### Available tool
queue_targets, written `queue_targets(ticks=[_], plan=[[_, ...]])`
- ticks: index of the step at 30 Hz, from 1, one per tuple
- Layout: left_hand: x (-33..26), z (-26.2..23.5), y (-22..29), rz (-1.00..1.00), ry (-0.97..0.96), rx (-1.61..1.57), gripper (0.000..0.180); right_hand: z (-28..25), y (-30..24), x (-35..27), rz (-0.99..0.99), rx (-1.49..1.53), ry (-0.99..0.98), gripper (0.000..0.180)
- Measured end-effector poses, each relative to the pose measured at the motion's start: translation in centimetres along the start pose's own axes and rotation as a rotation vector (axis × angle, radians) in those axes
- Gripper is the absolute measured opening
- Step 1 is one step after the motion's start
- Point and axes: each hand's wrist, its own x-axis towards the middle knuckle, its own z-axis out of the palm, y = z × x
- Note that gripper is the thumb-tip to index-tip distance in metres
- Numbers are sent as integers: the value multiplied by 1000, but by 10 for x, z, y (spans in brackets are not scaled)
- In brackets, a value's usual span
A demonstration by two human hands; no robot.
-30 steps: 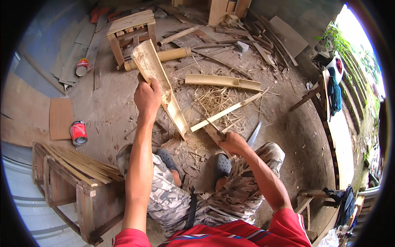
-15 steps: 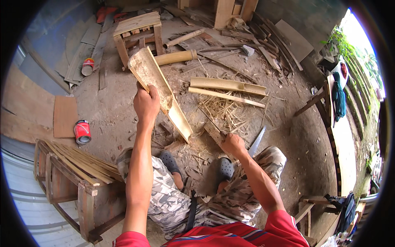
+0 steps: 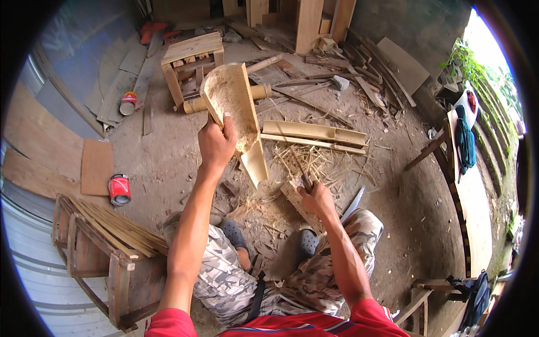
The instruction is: The person sits on the floor and uses a chisel and a wooden mallet to split a bamboo segment into thin strips. They repeatedly position the chisel, strike it with the mallet, and separate the resulting pieces.
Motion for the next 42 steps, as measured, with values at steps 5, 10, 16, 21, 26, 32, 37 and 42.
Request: queue_targets(ticks=[5,10,16,21,26,32,37,42], plan=[[9,12,5,125,-37,-41,30,-14,-8,-3,69,216,77,51],[-19,41,-14,130,-172,118,29,-5,3,-5,16,404,176,51],[-40,49,11,212,-185,104,27,-21,-22,-47,-269,685,251,23],[-63,49,17,380,-149,38,47,-30,-46,-86,-440,667,282,27],[-81,46,33,456,-116,-43,47,-25,-74,-114,-413,732,236,72],[-95,46,32,480,-133,-41,47,-15,-76,-112,-417,699,247,81],[-98,43,30,483,-135,-92,45,-12,-79,-116,-396,735,233,74],[-101,42,31,474,-154,-105,44,-7,-78,-118,-427,752,246,70]])
